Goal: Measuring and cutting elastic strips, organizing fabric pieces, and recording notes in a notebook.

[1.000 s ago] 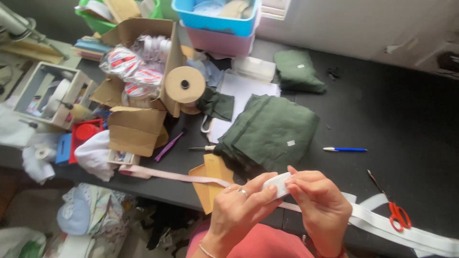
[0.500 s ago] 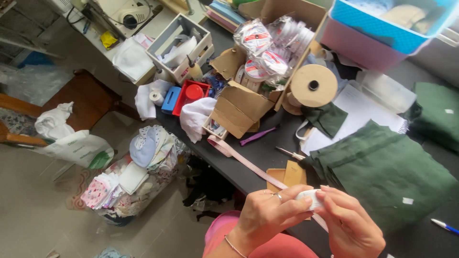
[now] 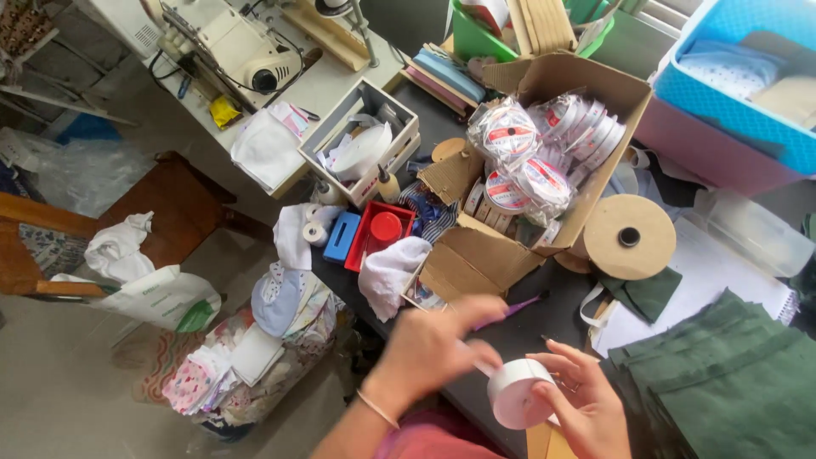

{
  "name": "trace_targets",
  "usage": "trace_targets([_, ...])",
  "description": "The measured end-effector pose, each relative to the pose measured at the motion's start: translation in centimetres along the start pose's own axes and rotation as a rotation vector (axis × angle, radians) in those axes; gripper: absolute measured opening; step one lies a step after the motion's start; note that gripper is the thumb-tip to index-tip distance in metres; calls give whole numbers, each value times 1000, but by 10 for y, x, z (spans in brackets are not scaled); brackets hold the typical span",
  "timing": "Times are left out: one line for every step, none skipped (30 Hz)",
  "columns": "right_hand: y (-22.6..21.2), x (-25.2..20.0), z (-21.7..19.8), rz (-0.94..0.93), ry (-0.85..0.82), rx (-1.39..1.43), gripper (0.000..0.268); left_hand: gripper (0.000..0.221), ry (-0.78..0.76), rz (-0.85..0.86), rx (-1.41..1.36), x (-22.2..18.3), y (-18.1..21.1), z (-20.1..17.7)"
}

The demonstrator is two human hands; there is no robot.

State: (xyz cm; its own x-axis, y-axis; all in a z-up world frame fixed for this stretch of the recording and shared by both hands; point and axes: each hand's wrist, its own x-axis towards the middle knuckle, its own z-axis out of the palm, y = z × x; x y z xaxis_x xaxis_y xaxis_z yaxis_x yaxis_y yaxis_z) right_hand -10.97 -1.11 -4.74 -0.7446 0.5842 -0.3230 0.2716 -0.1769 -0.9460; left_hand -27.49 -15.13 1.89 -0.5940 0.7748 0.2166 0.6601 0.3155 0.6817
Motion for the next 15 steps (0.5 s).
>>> trace_targets([2, 10, 4, -1, 5, 2, 48, 44, -3, 4, -1, 20, -29, -16])
trace_targets([4, 19, 7, 127, 53, -146, 43, 24, 233, -64, 70, 40, -58, -32])
trace_targets([7, 26, 8, 258, 112, -292, 38, 10, 462, -123, 132, 62, -85, -44])
trace_targets([14, 28, 8, 261, 130, -288, 38, 10, 452, -112, 122, 80, -114, -51])
trace_targets([21, 31, 6, 303, 142, -376, 40, 26, 298, -273, 221, 94, -142, -58])
trace_targets([27, 33, 5, 346, 154, -464, 43, 45, 139, -430, 319, 108, -171, -66])
trace_targets([19, 34, 9, 345, 157, -462, 43, 45, 138, -427, 320, 117, -180, -69])
trace_targets([10, 34, 12, 460, 192, -384, 43, 52, -76, -504, 349, 126, -189, -73])
trace_targets([2, 32, 16, 578, 230, -300, 43, 63, -297, -577, 377, 134, -198, -75])
trace_targets([4, 31, 15, 581, 234, -294, 43, 63, -302, -572, 380, 137, -208, -75])
trace_targets([5, 30, 14, 559, 240, -270, 44, 58, -280, -528, 389, 139, -218, -75])
trace_targets([6, 29, 13, 536, 247, -246, 44, 54, -258, -484, 398, 141, -228, -74])
trace_targets([23, 28, 5, 538, 247, -245, 44, 54, -260, -483, 398, 141, -227, -76])
trace_targets([39, 28, -3, 429, 231, -349, 50, 56, -267, -397, 483, 141, -225, -78])
trace_targets([55, 28, -10, 316, 214, -450, 56, 62, -271, -308, 568, 141, -223, -81])
